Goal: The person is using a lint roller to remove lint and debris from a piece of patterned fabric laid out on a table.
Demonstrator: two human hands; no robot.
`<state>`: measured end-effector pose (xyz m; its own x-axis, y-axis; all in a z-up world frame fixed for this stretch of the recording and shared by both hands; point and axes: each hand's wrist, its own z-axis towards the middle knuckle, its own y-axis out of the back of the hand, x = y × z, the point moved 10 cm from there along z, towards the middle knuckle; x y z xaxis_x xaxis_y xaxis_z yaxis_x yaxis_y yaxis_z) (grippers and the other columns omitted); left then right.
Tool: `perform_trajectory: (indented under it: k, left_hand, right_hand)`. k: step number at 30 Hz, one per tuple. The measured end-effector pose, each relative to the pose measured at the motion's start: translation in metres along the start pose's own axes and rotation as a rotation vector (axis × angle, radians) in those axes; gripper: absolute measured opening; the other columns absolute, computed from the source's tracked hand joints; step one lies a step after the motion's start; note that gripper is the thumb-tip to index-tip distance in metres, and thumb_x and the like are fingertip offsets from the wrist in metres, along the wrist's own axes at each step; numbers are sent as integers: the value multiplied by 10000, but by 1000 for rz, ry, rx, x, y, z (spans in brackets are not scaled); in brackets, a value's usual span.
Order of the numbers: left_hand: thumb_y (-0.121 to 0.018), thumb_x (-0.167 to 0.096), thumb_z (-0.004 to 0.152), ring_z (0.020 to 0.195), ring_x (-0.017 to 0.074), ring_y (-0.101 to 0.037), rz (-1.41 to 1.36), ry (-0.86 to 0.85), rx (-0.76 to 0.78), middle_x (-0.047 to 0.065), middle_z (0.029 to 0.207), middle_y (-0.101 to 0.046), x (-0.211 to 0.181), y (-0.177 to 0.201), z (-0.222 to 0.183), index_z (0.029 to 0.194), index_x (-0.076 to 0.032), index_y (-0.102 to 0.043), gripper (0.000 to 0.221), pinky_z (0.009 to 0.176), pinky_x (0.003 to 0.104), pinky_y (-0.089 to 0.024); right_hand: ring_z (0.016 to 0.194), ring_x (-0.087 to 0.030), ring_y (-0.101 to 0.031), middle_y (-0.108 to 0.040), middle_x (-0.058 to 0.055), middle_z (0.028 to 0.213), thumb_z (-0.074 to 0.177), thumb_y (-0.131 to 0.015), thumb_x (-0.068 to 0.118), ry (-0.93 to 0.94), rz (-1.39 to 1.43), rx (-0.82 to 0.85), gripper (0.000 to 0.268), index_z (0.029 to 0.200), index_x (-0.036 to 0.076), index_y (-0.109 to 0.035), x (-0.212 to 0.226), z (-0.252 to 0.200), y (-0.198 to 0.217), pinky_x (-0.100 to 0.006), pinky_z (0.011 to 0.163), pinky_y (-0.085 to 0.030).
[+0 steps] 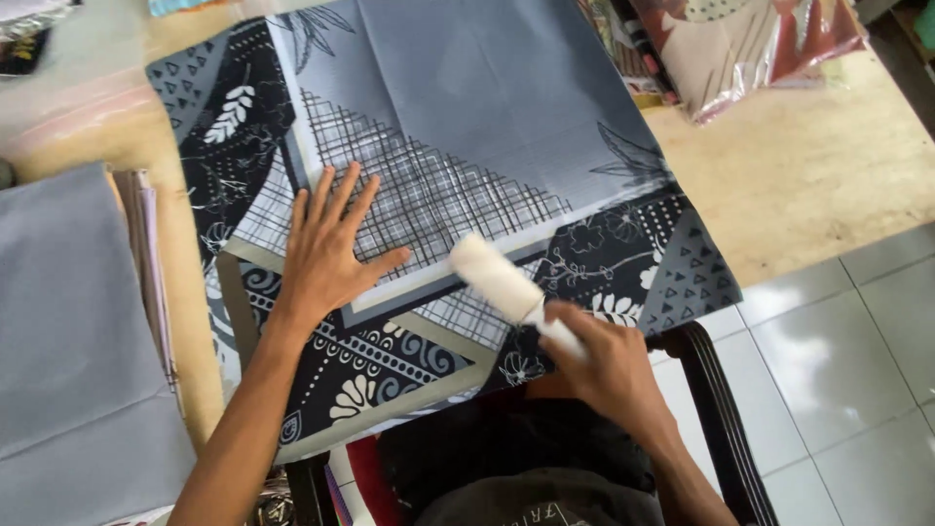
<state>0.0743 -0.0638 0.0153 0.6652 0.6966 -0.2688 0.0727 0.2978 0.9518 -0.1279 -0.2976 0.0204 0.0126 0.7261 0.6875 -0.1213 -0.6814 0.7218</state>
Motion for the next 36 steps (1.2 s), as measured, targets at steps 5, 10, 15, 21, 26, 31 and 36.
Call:
perform_trajectory:
  k: [5,10,15,21,26,31,36]
  left_hand:
    - [-429,-794,893,1576,357,-145,4,6,13,119,1708,-215,2,-1,0,1633,-156,-306,985,1225,645,-123]
    - [-460,-752,913,1568,385,-159,-12,5,0,151,1701,-225,-2,1,-1,1627,-135,-319,954,1222,659,-101]
    - [-396,-595,1032,1554,419,-72,76,61,50,166,1715,-87,-70,-2,-36,1627,-117,-278,772,1247,634,-74]
    - [-302,-853,881,1591,405,-41,65,-18,102,42,1748,-45,-109,-12,-79,1666,-278,-62,1002,1220,695,-64]
    - [-384,-882,828,1594,397,-126,108,1,37,39,1736,-182,-109,0,-83,1650,-241,-257,1050,1236,650,-137]
    - [-377,-879,827,1596,393,-112,91,5,39,48,1731,-199,-110,0,-83,1644,-226,-275,1051,1229,657,-135]
    - [-412,-864,826,1597,392,-120,75,6,37,47,1730,-211,-110,0,-83,1645,-234,-274,1042,1231,663,-136]
  right_hand:
    - [577,-208,-688,-759,-106,852,956,-728,134,-157,-194,-259,224,1161,120,-641,-63,0,46,-349,477,-575]
    - [646,-222,-648,-723,-112,884,1003,-633,227,-506,-92,-464,123,1104,170,-592,-60,-18,106,-388,589,-463]
    - [742,-239,-685,-746,-100,931,969,-609,230,-651,26,-265,302,1269,198,-601,-68,-70,46,-416,684,-489]
    - [493,-154,-571,-734,-59,786,974,-623,219,-156,242,68,161,1105,126,-612,0,-67,-25,-300,440,-407]
    - [595,-176,-607,-721,-3,1156,995,-600,177,-360,20,-239,161,1149,167,-645,-83,-68,47,-336,584,-467]
    - [632,-202,-563,-581,-114,785,1024,-617,150,-680,124,-483,86,1089,113,-574,-84,-79,108,-292,521,-432]
    - [882,-113,-623,-692,45,1081,972,-628,196,-361,119,-271,145,1116,177,-625,-38,-93,57,-279,705,-434]
